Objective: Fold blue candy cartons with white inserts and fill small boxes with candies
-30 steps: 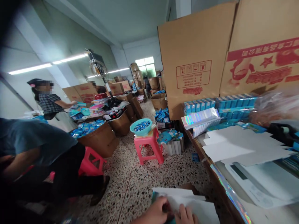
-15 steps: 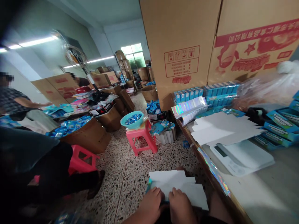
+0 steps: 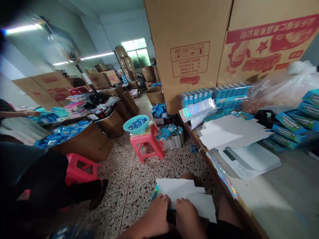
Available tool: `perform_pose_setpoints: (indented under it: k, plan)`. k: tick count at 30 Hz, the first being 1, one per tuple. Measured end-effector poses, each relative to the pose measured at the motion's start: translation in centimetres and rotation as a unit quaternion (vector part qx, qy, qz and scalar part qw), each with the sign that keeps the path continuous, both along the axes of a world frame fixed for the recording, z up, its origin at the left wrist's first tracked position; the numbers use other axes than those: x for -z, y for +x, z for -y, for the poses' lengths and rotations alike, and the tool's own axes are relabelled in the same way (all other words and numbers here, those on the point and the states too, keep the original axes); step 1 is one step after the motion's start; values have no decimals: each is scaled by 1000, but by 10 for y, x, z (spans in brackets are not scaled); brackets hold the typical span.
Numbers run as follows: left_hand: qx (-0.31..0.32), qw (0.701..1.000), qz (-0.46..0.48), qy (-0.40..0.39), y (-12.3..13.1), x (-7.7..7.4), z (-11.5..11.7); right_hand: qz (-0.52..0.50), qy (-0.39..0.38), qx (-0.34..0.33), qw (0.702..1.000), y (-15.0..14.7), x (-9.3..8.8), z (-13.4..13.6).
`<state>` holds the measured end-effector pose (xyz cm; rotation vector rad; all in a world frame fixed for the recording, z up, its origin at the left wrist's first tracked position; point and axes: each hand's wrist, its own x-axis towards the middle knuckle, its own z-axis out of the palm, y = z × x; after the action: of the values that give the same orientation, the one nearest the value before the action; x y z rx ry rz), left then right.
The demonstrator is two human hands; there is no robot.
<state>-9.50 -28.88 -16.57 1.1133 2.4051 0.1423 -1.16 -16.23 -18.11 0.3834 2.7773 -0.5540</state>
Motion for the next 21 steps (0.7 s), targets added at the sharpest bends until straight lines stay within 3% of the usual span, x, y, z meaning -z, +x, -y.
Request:
perform_pose_setpoints:
  k: [5, 9, 13, 17, 21]
  plan:
    - [-25, 1000, 3, -11, -1, 0, 1, -4, 24, -2, 1000, 2, 8, 11]
    - [-41, 999, 5, -31, -2, -1, 7, -19, 39, -11, 999, -4, 25, 13]
    - [-58, 998, -3, -20, -9, 8, 13, -34, 58, -14, 998, -13, 46, 9]
    - [-26, 999, 0, -32, -14, 18, 16, -50, 69, -11, 996, -15, 57, 5]
    - [-18, 996, 20, -80, -12, 15, 16, -40, 64, -2, 997, -12, 57, 8]
